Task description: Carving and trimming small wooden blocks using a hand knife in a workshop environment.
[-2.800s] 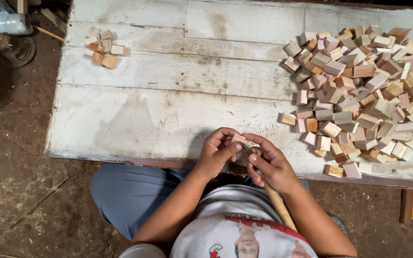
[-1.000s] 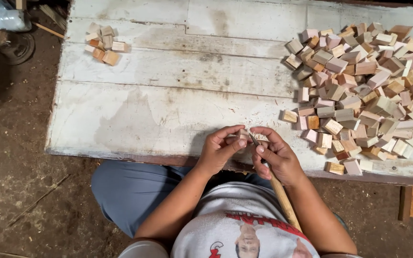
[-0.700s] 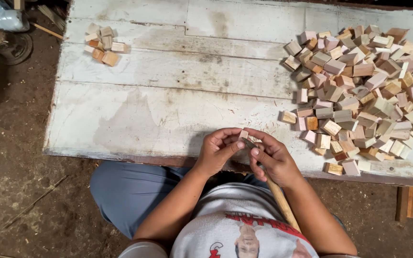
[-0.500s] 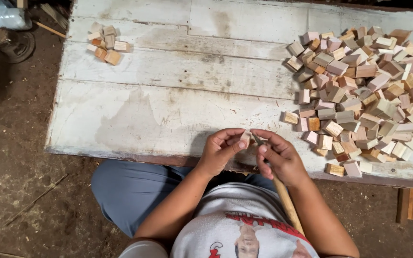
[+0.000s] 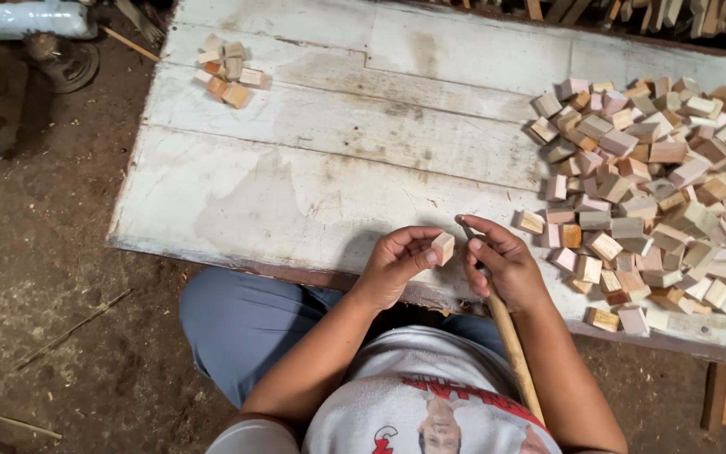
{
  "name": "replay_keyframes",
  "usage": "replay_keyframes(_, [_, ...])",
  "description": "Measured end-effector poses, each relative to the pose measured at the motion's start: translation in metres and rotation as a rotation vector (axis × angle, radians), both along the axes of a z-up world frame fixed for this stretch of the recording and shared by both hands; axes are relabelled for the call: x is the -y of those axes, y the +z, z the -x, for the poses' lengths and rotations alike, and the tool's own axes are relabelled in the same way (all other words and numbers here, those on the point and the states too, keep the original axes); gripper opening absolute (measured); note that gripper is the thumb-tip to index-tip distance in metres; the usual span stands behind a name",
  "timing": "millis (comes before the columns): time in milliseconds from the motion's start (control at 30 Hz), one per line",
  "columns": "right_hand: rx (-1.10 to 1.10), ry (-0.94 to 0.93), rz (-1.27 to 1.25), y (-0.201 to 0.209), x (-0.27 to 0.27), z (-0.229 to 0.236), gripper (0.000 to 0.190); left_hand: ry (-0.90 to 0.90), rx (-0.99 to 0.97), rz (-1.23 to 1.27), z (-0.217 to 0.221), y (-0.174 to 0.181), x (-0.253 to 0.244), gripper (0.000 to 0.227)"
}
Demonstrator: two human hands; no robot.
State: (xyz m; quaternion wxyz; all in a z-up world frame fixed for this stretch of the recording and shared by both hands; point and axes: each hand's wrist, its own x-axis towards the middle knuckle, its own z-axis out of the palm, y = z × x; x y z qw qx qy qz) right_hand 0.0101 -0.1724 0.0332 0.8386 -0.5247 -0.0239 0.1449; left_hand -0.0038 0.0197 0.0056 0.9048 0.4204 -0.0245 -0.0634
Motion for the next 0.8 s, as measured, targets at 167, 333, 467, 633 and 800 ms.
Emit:
replay_keyframes(167, [-0.027, 0.098, 0.026, 0.029, -0.033, -0.026, 0.041, 0.148, -0.009, -0.127, -0.019, 0.016, -0.037, 0.041])
replay_keyframes(333, [0.066, 0.208, 0.166, 0.053, -0.132, -0.104, 0.043, 0.405, 0.003, -0.601, -0.087, 0.021, -0.141, 0.03])
replay_keyframes(467, [0.085, 0.27, 0.277, 0.039, -0.231, -0.177, 0.041, 0.826, -0.036, -0.943, -0.143, 0.017, -0.228, 0.03])
replay_keyframes(633, [0.087, 0.26, 0.369, 0.002, -0.314, -0.26, 0.049, 1.034, -0.008, -1.21, -0.176, -0.002, -0.261, 0.033])
replay_keyframes(800, [0.073, 0.246, 0.37, -0.013, -0.345, -0.28, 0.054, 1.146, 0.165, -1.383, -0.189, -0.007, -0.27, 0.034])
